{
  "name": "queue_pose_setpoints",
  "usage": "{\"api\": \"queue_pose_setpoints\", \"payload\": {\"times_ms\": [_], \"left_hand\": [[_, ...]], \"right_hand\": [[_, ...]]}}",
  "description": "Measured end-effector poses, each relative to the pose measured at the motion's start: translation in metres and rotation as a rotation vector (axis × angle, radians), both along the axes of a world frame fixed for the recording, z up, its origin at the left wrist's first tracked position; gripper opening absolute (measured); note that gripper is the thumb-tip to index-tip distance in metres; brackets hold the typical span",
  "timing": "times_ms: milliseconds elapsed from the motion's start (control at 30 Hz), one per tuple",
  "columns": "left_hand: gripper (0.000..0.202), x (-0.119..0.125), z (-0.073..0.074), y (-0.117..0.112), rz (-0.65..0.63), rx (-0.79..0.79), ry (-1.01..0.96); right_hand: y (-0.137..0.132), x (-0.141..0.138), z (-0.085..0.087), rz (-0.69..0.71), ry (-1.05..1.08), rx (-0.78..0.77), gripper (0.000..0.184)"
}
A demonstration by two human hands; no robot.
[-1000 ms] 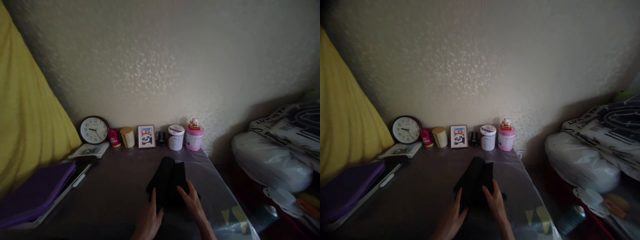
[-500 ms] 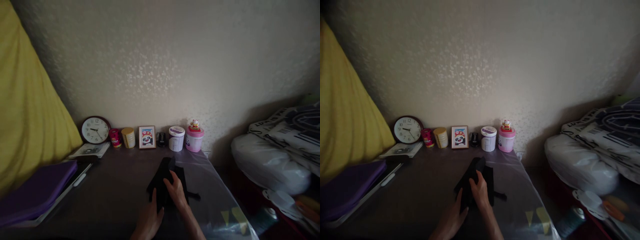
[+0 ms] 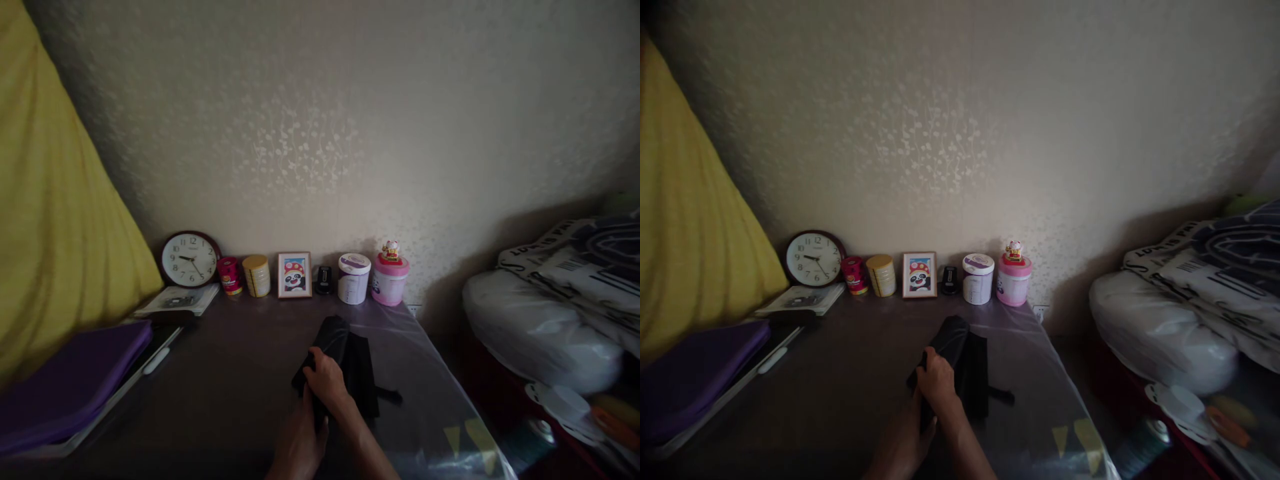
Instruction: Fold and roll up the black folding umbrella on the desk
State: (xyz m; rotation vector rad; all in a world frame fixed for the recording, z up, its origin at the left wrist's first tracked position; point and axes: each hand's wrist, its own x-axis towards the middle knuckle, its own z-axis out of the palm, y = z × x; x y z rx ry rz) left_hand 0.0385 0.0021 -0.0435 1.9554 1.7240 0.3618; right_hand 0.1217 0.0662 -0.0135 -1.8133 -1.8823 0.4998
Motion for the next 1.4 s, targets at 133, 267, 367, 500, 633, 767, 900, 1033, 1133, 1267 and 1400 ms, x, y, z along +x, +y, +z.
{"api": "queue_pose_setpoints", "payload": {"times_ms": [133,267,367,500,633,767,900,1033,1133,1267,1400], "left_hand": [[0.051,-0.001,-0.007,-0.005,-0.021,0.201,0.050],[0.046,-0.003,-0.009,-0.005,-0.069,0.329,0.109],[0.045,-0.001,-0.005,-0.003,-0.112,0.301,0.125],[0.044,0.005,0.001,0.000,-0.083,0.135,0.151],[0.038,0.006,0.005,0.000,-0.080,0.020,0.166],[0.036,0.004,0.006,0.001,-0.107,0.026,0.131],[0.047,0.004,0.003,0.001,-0.082,0.023,0.109],[0.058,0.007,0.005,0.000,-0.044,-0.009,0.129],[0.060,0.008,0.005,0.000,-0.035,-0.034,0.144],[0.060,0.008,0.000,0.002,-0.034,-0.032,0.152],[0.060,0.006,-0.005,0.003,-0.022,-0.035,0.112]], "right_hand": [[0.003,0.004,0.000,0.046,-0.031,-0.032,0.042],[0.008,0.009,0.004,0.103,-0.041,-0.085,0.038],[0.010,0.010,0.006,0.183,-0.034,-0.114,0.033],[0.007,0.006,0.006,0.209,-0.128,-0.066,0.030],[-0.002,0.005,0.006,0.259,-0.170,0.003,0.030],[-0.018,0.016,0.007,0.471,0.091,0.185,0.025],[-0.030,0.037,-0.001,0.433,0.218,0.350,0.027],[-0.023,0.053,-0.012,0.375,0.092,0.362,0.027],[-0.002,0.058,-0.016,0.390,-0.015,0.330,0.028],[0.036,0.063,-0.018,0.399,-0.102,0.342,0.028],[0.073,0.070,-0.021,0.346,-0.164,0.311,0.026]]}}
